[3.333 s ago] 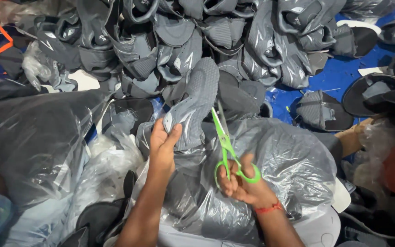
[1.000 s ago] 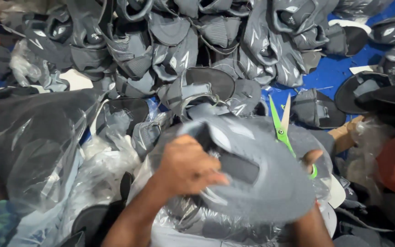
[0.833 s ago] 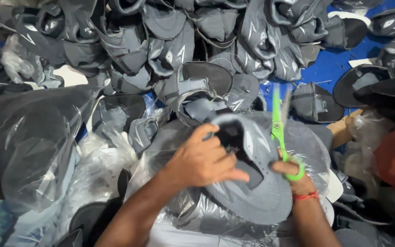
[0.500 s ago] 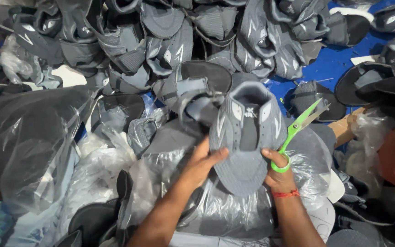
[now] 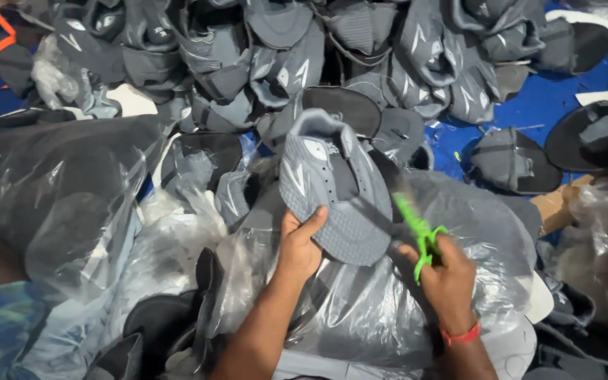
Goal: The person trims excess material from grey shoe uppers using scissors.
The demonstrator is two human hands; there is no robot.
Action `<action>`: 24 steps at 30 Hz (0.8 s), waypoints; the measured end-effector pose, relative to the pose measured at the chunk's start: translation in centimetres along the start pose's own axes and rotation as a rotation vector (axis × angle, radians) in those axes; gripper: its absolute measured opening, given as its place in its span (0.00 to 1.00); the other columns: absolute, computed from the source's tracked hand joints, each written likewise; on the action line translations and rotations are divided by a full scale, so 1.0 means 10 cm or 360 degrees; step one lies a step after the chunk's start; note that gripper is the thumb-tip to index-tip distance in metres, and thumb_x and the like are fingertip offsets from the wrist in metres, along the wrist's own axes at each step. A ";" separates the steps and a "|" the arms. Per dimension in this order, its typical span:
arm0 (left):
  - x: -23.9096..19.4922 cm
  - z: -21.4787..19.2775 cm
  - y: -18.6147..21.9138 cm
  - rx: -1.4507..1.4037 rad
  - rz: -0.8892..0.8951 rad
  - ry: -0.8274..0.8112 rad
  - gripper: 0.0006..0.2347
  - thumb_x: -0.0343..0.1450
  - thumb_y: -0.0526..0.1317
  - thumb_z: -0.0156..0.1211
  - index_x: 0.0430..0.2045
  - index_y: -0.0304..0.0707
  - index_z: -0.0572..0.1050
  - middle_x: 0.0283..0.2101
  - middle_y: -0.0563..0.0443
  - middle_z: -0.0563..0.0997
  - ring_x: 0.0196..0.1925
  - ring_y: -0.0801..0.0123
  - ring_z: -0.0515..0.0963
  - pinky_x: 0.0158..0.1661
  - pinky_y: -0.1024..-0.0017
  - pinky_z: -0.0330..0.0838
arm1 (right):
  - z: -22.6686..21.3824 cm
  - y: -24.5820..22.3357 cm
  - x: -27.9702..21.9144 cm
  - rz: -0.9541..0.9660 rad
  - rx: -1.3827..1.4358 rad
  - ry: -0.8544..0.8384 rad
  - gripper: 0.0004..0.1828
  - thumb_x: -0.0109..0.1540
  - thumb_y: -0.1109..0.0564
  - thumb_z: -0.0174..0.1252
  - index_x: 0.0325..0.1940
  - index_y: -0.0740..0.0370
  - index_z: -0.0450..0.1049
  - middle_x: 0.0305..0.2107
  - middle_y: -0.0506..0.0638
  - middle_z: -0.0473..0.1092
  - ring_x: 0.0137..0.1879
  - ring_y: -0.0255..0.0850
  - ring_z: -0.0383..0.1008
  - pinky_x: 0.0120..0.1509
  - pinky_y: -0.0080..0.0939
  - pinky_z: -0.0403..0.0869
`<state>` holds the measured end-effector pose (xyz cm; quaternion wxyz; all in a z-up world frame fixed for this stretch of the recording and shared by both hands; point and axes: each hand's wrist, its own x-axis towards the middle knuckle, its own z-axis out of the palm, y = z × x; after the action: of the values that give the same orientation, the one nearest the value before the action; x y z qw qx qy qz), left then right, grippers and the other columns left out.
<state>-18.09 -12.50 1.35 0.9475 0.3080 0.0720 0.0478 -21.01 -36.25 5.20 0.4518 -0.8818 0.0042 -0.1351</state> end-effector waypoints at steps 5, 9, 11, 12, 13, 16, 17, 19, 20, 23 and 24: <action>0.00 0.11 0.06 0.0100 0.0170 0.0140 0.20 0.67 0.25 0.62 0.54 0.36 0.73 0.51 0.50 0.80 0.54 0.68 0.79 0.57 0.67 0.70 | 0.04 -0.25 -0.07 -0.0272 -0.0473 -0.0007 0.23 0.52 0.46 0.76 0.34 0.65 0.76 0.25 0.52 0.73 0.25 0.44 0.71 0.31 0.41 0.69; 0.01 0.13 0.05 -0.0124 0.0087 0.0248 0.15 0.72 0.30 0.62 0.53 0.30 0.74 0.49 0.46 0.80 0.50 0.63 0.80 0.52 0.62 0.73 | 0.08 -0.25 -0.10 -0.0426 -0.0571 0.0042 0.23 0.52 0.44 0.74 0.36 0.63 0.77 0.29 0.52 0.76 0.27 0.46 0.74 0.30 0.43 0.70; 0.06 0.27 0.10 -0.0025 0.0213 0.0272 0.16 0.71 0.29 0.63 0.53 0.30 0.74 0.50 0.47 0.80 0.50 0.65 0.80 0.53 0.65 0.73 | 0.09 -0.25 -0.09 -0.0422 -0.0592 0.0043 0.22 0.52 0.44 0.74 0.36 0.63 0.77 0.29 0.51 0.76 0.27 0.46 0.74 0.29 0.43 0.70; 0.07 0.34 0.12 0.0081 0.0335 0.0310 0.16 0.71 0.29 0.63 0.54 0.30 0.74 0.51 0.48 0.80 0.50 0.68 0.79 0.53 0.67 0.73 | 0.10 -0.25 -0.09 -0.0410 -0.0609 0.0032 0.22 0.51 0.44 0.74 0.36 0.63 0.77 0.28 0.51 0.76 0.27 0.46 0.74 0.29 0.44 0.69; 0.09 0.36 0.15 0.0080 0.0335 0.0311 0.16 0.71 0.29 0.63 0.54 0.30 0.74 0.51 0.48 0.80 0.50 0.68 0.79 0.53 0.67 0.73 | 0.10 -0.25 -0.10 -0.0411 -0.0610 0.0031 0.22 0.51 0.44 0.74 0.36 0.63 0.77 0.28 0.51 0.76 0.27 0.46 0.74 0.29 0.44 0.69; 0.15 0.37 0.18 0.0233 0.0528 0.0398 0.15 0.71 0.30 0.62 0.53 0.29 0.74 0.51 0.49 0.80 0.50 0.70 0.79 0.53 0.70 0.73 | 0.11 -0.25 -0.12 -0.0449 -0.0673 0.0044 0.22 0.51 0.44 0.74 0.35 0.62 0.77 0.27 0.51 0.75 0.28 0.47 0.74 0.30 0.45 0.69; 0.16 0.34 0.17 0.0316 0.0590 0.0415 0.14 0.72 0.30 0.63 0.52 0.26 0.74 0.51 0.48 0.80 0.50 0.70 0.79 0.53 0.70 0.73 | 0.11 -0.26 -0.12 -0.0451 -0.0668 0.0050 0.22 0.52 0.44 0.74 0.35 0.62 0.76 0.26 0.51 0.74 0.27 0.47 0.74 0.30 0.45 0.69; 0.16 0.34 0.19 0.0399 0.0653 0.0437 0.13 0.73 0.30 0.63 0.52 0.24 0.75 0.51 0.47 0.80 0.50 0.70 0.78 0.52 0.69 0.73 | 0.11 -0.28 -0.12 -0.0454 -0.0664 0.0050 0.22 0.52 0.44 0.74 0.35 0.62 0.76 0.26 0.51 0.74 0.26 0.46 0.73 0.29 0.45 0.69; 0.14 0.37 0.21 0.0478 0.0678 0.0439 0.13 0.73 0.31 0.62 0.51 0.25 0.75 0.50 0.48 0.80 0.49 0.72 0.79 0.52 0.71 0.73 | 0.11 -0.30 -0.13 -0.0453 -0.0631 0.0048 0.22 0.52 0.44 0.74 0.35 0.62 0.76 0.25 0.51 0.73 0.26 0.46 0.73 0.29 0.45 0.69; 0.14 0.33 0.18 0.0660 0.0705 0.0393 0.11 0.74 0.32 0.62 0.48 0.24 0.77 0.47 0.49 0.82 0.47 0.73 0.79 0.50 0.72 0.74 | 0.12 -0.34 -0.10 -0.0433 -0.0582 0.0042 0.21 0.52 0.45 0.75 0.34 0.62 0.75 0.23 0.51 0.72 0.25 0.46 0.72 0.28 0.44 0.68; 0.13 0.29 0.15 0.0765 0.0702 0.0354 0.09 0.75 0.32 0.62 0.45 0.23 0.78 0.45 0.48 0.83 0.46 0.73 0.80 0.48 0.73 0.75 | 0.11 -0.35 -0.11 -0.0411 -0.0564 0.0028 0.21 0.52 0.46 0.75 0.33 0.63 0.75 0.22 0.51 0.71 0.24 0.45 0.71 0.28 0.44 0.67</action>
<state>-16.36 -12.73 4.40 0.8010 0.5235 0.1158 0.2664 -22.14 -33.13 7.10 0.2685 -0.9395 -0.0813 -0.1966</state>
